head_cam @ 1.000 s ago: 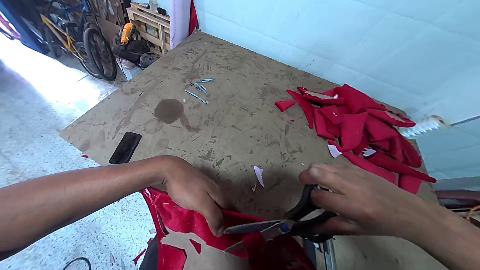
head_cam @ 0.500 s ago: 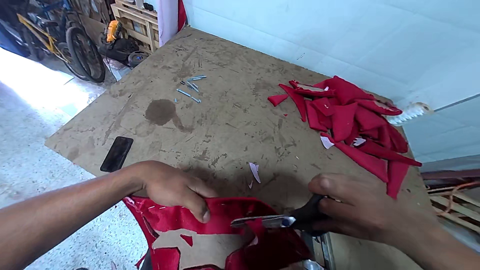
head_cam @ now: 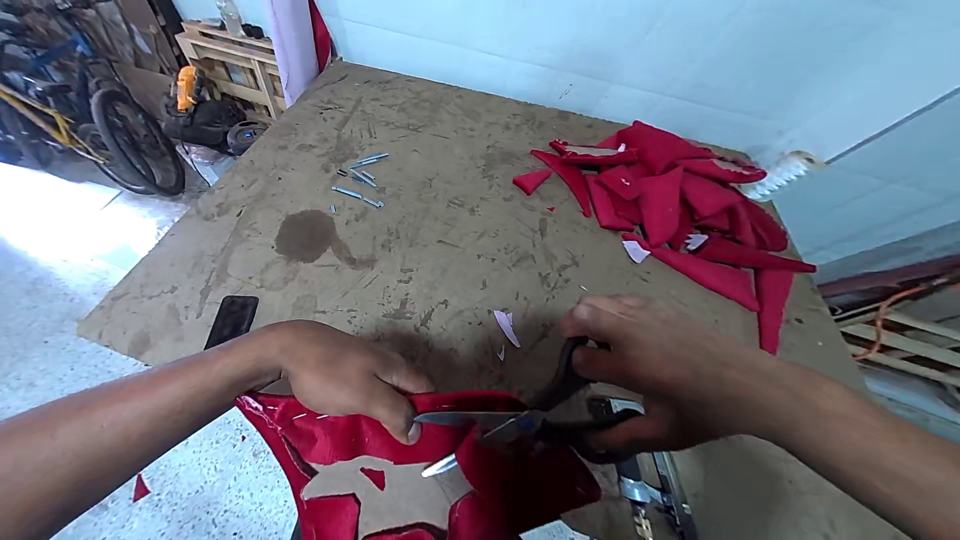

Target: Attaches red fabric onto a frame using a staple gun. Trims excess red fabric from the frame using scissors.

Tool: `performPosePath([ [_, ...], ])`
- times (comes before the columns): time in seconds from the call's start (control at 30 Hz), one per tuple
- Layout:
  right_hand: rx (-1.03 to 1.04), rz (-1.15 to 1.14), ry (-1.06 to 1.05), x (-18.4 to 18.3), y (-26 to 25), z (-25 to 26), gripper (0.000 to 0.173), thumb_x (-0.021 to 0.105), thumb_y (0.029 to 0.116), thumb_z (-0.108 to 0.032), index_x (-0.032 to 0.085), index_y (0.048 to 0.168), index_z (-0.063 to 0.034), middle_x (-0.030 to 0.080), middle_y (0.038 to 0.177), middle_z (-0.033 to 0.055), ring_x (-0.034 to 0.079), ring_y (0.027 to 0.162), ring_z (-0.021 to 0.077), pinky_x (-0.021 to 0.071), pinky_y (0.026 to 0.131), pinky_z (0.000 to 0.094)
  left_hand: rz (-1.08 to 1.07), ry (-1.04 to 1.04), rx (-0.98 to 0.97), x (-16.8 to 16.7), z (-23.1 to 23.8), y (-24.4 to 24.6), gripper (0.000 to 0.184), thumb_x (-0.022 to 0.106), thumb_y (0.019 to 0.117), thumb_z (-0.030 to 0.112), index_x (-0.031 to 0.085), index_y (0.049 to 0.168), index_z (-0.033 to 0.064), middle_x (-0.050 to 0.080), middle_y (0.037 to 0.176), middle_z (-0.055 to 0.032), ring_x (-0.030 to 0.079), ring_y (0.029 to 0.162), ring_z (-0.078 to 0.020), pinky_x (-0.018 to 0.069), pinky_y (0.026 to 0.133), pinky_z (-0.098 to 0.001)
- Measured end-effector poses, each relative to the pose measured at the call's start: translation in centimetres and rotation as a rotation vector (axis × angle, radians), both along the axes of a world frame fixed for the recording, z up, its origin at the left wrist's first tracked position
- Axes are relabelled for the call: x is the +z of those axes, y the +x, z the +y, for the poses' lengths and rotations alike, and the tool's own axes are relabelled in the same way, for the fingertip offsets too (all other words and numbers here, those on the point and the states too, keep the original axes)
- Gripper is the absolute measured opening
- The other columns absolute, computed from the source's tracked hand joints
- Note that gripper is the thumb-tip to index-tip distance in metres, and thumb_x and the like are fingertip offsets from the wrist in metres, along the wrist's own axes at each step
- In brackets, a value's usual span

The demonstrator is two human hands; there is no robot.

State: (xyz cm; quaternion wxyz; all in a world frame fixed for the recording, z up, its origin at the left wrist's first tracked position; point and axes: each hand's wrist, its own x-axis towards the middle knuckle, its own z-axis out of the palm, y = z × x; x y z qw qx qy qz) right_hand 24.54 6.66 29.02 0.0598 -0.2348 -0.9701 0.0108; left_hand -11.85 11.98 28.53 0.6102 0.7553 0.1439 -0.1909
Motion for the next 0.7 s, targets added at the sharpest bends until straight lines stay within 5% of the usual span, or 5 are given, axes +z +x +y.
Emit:
performPosePath([
  [0.13, 0.046, -0.082, -0.016, 1.1, -1.3, 0.0, 0.053, 0.067, 0.0763, -0.077, 0.063, 0.087, -0.0248, 0.06, 0.101, -0.0037, 0.06, 0.09, 0.0141, 0.053, 0.065, 0.0333, 0.014, -0.071, 0.037, 0.3, -0.3, -1.1, 0.032, 0.049, 0.1052, 0.031, 0.067, 0.125, 0.014, 0.07, 0.109, -0.0008, 0.065, 0.099, -0.0088, 0.0546, 0.087, -0.0367],
  [0.27, 0.122, -0.107, -0.02, 2.1, -3.1, 0.7, 0.051, 0.066, 0.0799, -0.075, 0.062, 0.085, -0.0236, 0.059, 0.095, -0.0033, 0.059, 0.086, 0.0146, 0.0519, 0.065, 0.0331, 0.042, -0.08, 0.09, 0.7, -0.7, -1.7, 0.049, 0.035, 0.1059, 0.039, 0.067, 0.13, 0.0113, 0.07, 0.121, -0.0007, 0.064, 0.112, -0.007, 0.0509, 0.099, -0.0368],
  [0.5, 0.273, 0.005, -0.045, 2.7, -4.6, 0.4, 0.034, 0.065, 0.0984, -0.045, 0.061, 0.08, -0.0165, 0.057, 0.086, 0.0004, 0.059, 0.076, 0.016, 0.0516, 0.058, 0.032, 0.015, -0.1, 0.071, 0.6, -0.8, -3.2, 0.051, 0.034, 0.1071, 0.043, 0.068, 0.129, 0.0113, 0.072, 0.113, -0.0008, 0.066, 0.103, -0.0057, 0.054, 0.092, -0.0345],
  [0.6, 0.177, 0.107, -0.018, 1.5, -3.2, -0.7, 0.037, 0.066, 0.0964, -0.051, 0.06, 0.083, -0.0169, 0.063, 0.098, 0.0033, 0.065, 0.088, 0.0182, 0.0575, 0.07, 0.0345, -0.081, -0.206, 0.028, -0.9, -0.4, -4.4, 0.038, 0.05, 0.1034, 0.037, 0.068, 0.12, 0.0074, 0.072, 0.1, -0.0008, 0.066, 0.089, -0.0043, 0.0574, 0.081, -0.0291],
  [0.7, -0.156, 0.268, -0.094, -2.7, 0.3, -2.4, 0.043, 0.065, 0.0913, -0.06, 0.059, 0.09, -0.0175, 0.062, 0.109, 0.002, 0.063, 0.102, 0.0145, 0.0571, 0.081, 0.0319, -0.126, -0.247, -0.004, -3.6, 1.0, -6.8, 0.027, 0.064, 0.0981, 0.021, 0.065, 0.12, 0.0047, 0.071, 0.094, -0.0062, 0.067, 0.081, -0.0103, 0.0588, 0.073, -0.0317],
])
